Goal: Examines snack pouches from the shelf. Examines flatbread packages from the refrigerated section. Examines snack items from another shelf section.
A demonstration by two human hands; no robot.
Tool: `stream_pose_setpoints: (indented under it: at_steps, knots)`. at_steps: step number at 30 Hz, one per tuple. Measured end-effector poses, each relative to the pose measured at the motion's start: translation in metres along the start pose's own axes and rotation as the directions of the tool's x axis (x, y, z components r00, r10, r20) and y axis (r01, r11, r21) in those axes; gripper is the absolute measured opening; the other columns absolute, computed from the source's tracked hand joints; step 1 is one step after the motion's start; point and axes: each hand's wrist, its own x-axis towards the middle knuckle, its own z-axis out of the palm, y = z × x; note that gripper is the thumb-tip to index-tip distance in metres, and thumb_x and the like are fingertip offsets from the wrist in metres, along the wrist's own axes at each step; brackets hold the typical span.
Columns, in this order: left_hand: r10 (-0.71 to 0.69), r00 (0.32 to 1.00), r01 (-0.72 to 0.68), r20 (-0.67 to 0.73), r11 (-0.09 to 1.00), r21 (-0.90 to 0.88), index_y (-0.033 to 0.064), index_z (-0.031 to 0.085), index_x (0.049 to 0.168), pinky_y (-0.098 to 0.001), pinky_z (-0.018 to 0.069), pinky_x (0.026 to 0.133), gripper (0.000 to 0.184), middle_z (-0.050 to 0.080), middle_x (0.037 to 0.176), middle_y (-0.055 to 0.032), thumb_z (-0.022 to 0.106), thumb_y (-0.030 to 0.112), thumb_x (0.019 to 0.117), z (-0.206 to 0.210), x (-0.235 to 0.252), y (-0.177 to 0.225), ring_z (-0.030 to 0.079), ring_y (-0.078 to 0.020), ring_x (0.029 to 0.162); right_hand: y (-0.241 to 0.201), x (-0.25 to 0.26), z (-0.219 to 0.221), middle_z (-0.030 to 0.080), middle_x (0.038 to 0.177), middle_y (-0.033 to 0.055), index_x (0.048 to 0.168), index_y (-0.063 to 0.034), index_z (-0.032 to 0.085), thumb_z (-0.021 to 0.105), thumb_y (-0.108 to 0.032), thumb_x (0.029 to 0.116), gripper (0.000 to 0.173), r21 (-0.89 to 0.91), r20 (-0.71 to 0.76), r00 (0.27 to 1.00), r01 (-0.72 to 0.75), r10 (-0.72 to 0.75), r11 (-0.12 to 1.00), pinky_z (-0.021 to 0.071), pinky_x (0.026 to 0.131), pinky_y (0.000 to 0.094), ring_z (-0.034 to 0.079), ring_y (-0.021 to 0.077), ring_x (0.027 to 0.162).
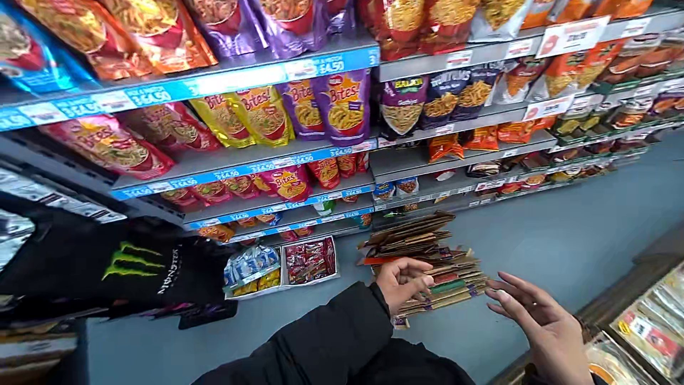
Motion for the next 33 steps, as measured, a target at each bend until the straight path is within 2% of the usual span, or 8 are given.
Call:
stream_pose_setpoints:
  at_steps: [4,8,12,16,21,27,30,33]
  knots:
    - [-0.017,1.0,0.017,-0.026,1.0,-0.007,-0.0043,0.062,0.129,-0.037,0.0641,0.078,0.035,0.073,0.106,-0.0139,0.067,0.011,0.0978,-0.037,-0.008,0.01,0.075,-0.0212,0.088,0.001,0.014,0.043,0.076,0.11,0.0146,0.127,0.002,0.065,0.073,-0.019,0.0898,0.043,-0.006,0.042,0.999,0.025,-0.025,1.0,0.0668,0.074,0.0405,0.076,0.0294,0.093]
    - [-0.046,0.998,0.045,-0.054,0.999,-0.021,-0.0039,0.063,0.127,-0.0368,0.0642,0.077,0.032,0.073,0.106,-0.0137,0.066,0.009,0.098,-0.05,-0.016,0.013,0.075,-0.0209,0.088,-0.005,0.018,0.067,0.076,0.111,0.0152,0.128,0.0005,0.066,0.074,-0.02,0.0888,0.045,-0.018,0.089,0.996,0.01,-0.008,1.0,0.0666,0.074,0.0408,0.076,0.0301,0.094]
    - [-0.037,0.998,0.037,-0.051,0.999,-0.009,-0.0033,0.062,0.13,-0.0349,0.0634,0.078,0.033,0.073,0.106,-0.0122,0.065,0.009,0.0992,-0.048,-0.022,0.014,0.074,-0.0186,0.088,-0.005,0.016,0.07,0.076,0.111,0.0139,0.127,-0.0001,0.067,0.073,-0.021,0.0889,0.044,-0.027,0.122,0.992,0.039,-0.036,0.999,0.0667,0.072,0.0393,0.077,0.0286,0.093]
    - [-0.032,0.997,0.031,-0.074,0.999,-0.02,-0.0036,0.063,0.128,-0.0339,0.0633,0.077,0.031,0.073,0.105,-0.0127,0.065,0.008,0.0992,-0.034,-0.025,0.012,0.074,-0.0181,0.086,-0.003,0.018,0.054,0.075,0.112,0.0138,0.129,-0.001,0.066,0.072,-0.021,0.0896,0.045,-0.025,0.148,0.987,0.062,-0.057,0.998,0.0667,0.072,0.0398,0.076,0.0288,0.093]
    - [-0.016,0.997,0.018,-0.072,1.0,0.025,-0.0035,0.064,0.127,-0.0333,0.0626,0.076,0.029,0.074,0.104,-0.013,0.064,0.009,0.1003,0.01,-0.021,0.0,0.073,-0.0175,0.083,0.0,0.013,0.011,0.075,0.112,0.0134,0.129,-0.0033,0.066,0.072,-0.024,0.0903,0.045,-0.026,0.167,0.983,0.081,-0.076,0.996,0.0666,0.074,0.0402,0.076,0.0292,0.094]
    - [0.017,1.0,-0.015,-0.024,0.997,0.07,-0.0044,0.063,0.128,-0.0352,0.0629,0.074,0.031,0.072,0.106,-0.0152,0.065,0.007,0.0995,0.101,0.001,-0.012,0.073,-0.0188,0.085,0.016,0.002,-0.086,0.075,0.112,0.0125,0.129,-0.0015,0.064,0.072,-0.024,0.0932,0.043,-0.01,0.131,0.987,0.09,-0.088,0.996,0.0669,0.073,0.0394,0.076,0.0279,0.095]
    - [-0.054,0.998,0.052,0.024,0.994,0.098,-0.0045,0.061,0.132,-0.0369,0.0625,0.077,0.033,0.069,0.116,-0.0172,0.063,0.008,0.1009,0.148,0.008,-0.02,0.072,-0.0202,0.089,0.029,-0.011,-0.141,0.074,0.116,0.012,0.134,0.0016,0.059,0.067,-0.017,0.0961,0.043,0.007,0.142,0.99,-0.002,0.001,1.0,0.0664,0.076,0.0401,0.075,0.0268,0.099]
    - [-0.008,0.998,0.004,0.064,0.998,0.061,-0.0068,0.062,0.129,-0.0367,0.0623,0.073,0.031,0.069,0.116,-0.0193,0.062,0.005,0.1002,0.191,0.021,-0.036,0.072,-0.0205,0.085,0.026,-0.017,-0.19,0.071,0.118,0.0078,0.136,0.0051,0.051,0.063,-0.01,0.1001,0.041,0.01,0.182,0.981,-0.072,0.068,0.997,0.0643,0.083,0.0432,0.073,0.0226,0.104]
